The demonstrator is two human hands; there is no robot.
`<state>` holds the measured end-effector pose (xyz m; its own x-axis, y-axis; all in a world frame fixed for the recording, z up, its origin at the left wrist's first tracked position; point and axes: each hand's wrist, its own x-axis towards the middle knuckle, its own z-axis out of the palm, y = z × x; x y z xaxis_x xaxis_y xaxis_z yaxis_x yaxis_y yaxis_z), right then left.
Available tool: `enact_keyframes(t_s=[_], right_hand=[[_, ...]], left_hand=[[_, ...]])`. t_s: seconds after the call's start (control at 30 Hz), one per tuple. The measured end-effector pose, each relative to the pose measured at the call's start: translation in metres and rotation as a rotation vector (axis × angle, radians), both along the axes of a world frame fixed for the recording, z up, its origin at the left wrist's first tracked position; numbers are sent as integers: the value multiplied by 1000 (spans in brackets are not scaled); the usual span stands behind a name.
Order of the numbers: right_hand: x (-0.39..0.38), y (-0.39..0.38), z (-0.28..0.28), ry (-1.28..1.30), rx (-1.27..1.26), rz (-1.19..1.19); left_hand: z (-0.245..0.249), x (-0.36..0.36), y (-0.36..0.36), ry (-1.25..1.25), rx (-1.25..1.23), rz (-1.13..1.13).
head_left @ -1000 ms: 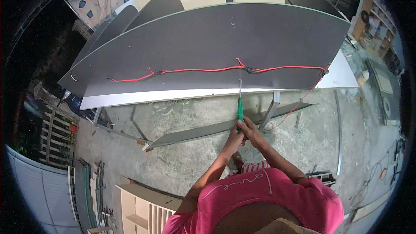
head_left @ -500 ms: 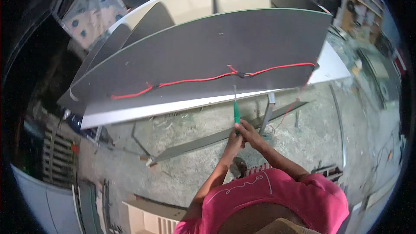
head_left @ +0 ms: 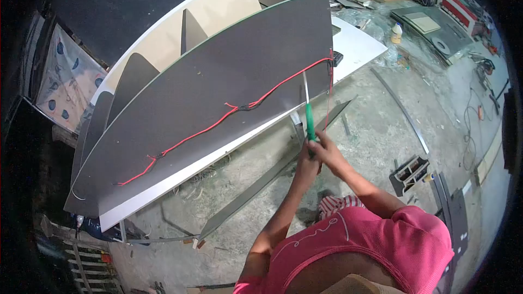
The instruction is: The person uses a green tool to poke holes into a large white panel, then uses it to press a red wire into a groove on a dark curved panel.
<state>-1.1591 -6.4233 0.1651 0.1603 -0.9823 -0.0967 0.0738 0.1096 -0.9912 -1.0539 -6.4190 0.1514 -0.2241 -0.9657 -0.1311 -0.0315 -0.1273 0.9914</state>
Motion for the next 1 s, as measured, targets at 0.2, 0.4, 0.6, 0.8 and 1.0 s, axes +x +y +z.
enact_keyframes(t_s=[0.2,0.4,0.6,0.8,1.0], right_hand=[[-46,-41,36,-200,-250,-33],[-89,-65,73,-213,-301,-20],[-116,-99,59,-144,-475,-30],[-130,-119,50,-212,-476,63],[-136,-128,44,-251,-424,122]], left_hand=[[43,-43,-52,-69,-216,-102],[69,-87,-89,55,-365,-116],[81,-120,-99,-34,-108,20],[38,-132,-131,-41,-397,130],[55,-138,-122,-57,-228,141]])
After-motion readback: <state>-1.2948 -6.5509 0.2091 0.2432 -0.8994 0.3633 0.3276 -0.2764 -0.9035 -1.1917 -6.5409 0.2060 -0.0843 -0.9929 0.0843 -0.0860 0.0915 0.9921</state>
